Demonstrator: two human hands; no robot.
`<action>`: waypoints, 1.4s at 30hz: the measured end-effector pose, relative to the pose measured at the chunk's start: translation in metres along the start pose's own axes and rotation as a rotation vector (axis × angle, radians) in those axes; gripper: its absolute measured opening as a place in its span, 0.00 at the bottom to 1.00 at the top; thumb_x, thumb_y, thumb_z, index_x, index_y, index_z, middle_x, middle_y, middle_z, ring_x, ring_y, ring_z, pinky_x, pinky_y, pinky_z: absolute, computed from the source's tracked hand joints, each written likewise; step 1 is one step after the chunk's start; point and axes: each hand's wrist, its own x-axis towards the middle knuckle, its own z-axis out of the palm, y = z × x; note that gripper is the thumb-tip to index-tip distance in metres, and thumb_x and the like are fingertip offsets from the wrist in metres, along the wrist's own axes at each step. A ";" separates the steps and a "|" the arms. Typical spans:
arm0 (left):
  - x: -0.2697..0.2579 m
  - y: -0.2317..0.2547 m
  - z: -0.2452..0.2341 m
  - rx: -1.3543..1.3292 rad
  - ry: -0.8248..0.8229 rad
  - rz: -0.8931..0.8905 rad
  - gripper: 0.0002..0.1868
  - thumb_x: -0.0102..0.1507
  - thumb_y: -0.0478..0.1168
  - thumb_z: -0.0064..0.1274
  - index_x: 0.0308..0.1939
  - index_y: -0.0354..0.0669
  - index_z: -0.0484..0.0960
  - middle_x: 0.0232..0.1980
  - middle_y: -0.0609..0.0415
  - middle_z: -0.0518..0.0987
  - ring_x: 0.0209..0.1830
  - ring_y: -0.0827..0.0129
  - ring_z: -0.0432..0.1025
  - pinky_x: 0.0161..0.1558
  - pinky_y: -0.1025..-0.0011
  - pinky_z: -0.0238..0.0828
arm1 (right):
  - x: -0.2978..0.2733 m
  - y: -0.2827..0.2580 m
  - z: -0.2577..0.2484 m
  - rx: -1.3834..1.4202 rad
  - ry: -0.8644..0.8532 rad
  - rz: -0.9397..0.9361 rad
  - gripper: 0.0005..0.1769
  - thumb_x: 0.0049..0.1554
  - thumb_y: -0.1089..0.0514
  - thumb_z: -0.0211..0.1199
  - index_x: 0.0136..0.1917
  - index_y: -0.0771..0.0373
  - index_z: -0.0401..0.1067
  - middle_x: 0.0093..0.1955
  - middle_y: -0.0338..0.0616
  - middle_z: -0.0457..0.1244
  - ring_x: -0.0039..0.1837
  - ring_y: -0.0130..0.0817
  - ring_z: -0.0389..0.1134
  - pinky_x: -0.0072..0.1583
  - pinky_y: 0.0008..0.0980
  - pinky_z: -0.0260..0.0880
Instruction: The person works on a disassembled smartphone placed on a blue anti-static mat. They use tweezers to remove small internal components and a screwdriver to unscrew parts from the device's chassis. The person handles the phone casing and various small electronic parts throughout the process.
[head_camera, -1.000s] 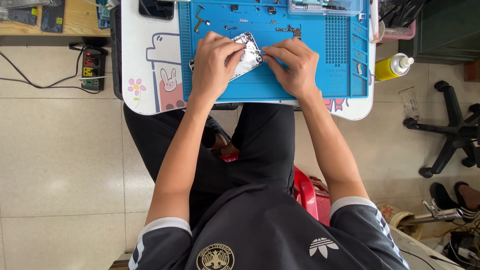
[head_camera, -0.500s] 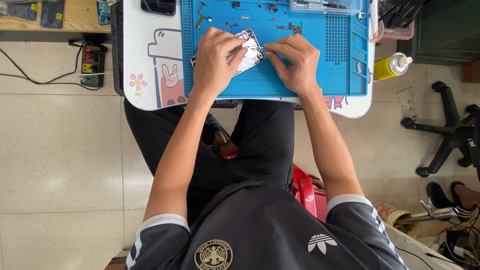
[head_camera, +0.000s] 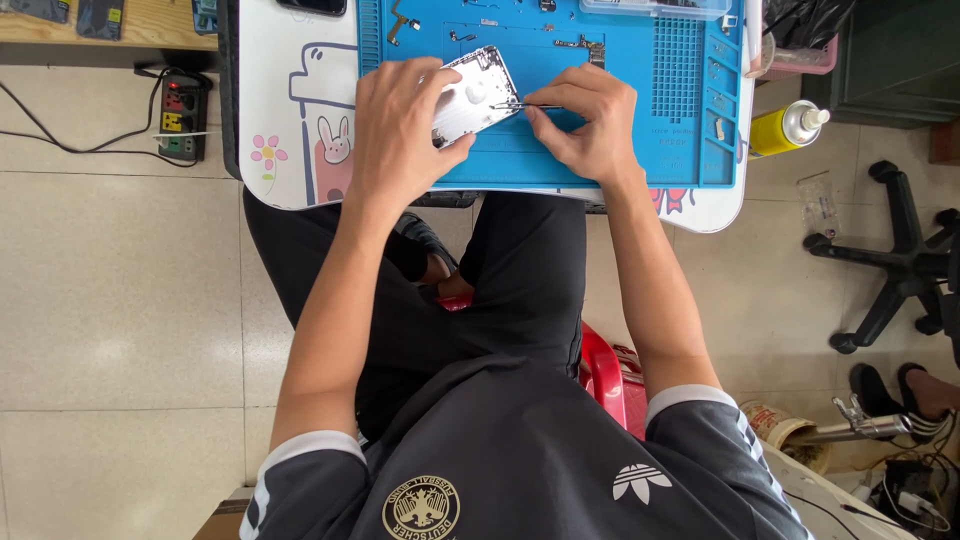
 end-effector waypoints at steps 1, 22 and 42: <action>0.003 -0.003 -0.001 0.000 0.001 -0.002 0.31 0.58 0.51 0.76 0.58 0.47 0.76 0.61 0.52 0.77 0.58 0.54 0.69 0.56 0.54 0.65 | 0.000 0.000 0.000 0.001 -0.001 -0.001 0.03 0.63 0.65 0.71 0.47 0.67 0.84 0.44 0.49 0.72 0.43 0.40 0.71 0.45 0.37 0.66; 0.010 -0.020 0.005 -0.024 0.127 0.187 0.25 0.59 0.37 0.80 0.54 0.48 0.81 0.71 0.52 0.75 0.69 0.47 0.68 0.76 0.36 0.38 | -0.001 0.001 0.005 -0.124 -0.048 -0.070 0.01 0.66 0.63 0.73 0.51 0.62 0.84 0.46 0.44 0.72 0.41 0.38 0.64 0.43 0.36 0.60; 0.007 -0.027 0.013 0.039 0.161 0.218 0.22 0.60 0.40 0.82 0.53 0.51 0.85 0.73 0.51 0.73 0.75 0.48 0.60 0.72 0.39 0.50 | -0.003 0.002 0.006 -0.105 -0.022 -0.045 0.04 0.65 0.66 0.70 0.49 0.67 0.84 0.43 0.49 0.72 0.42 0.41 0.68 0.44 0.37 0.64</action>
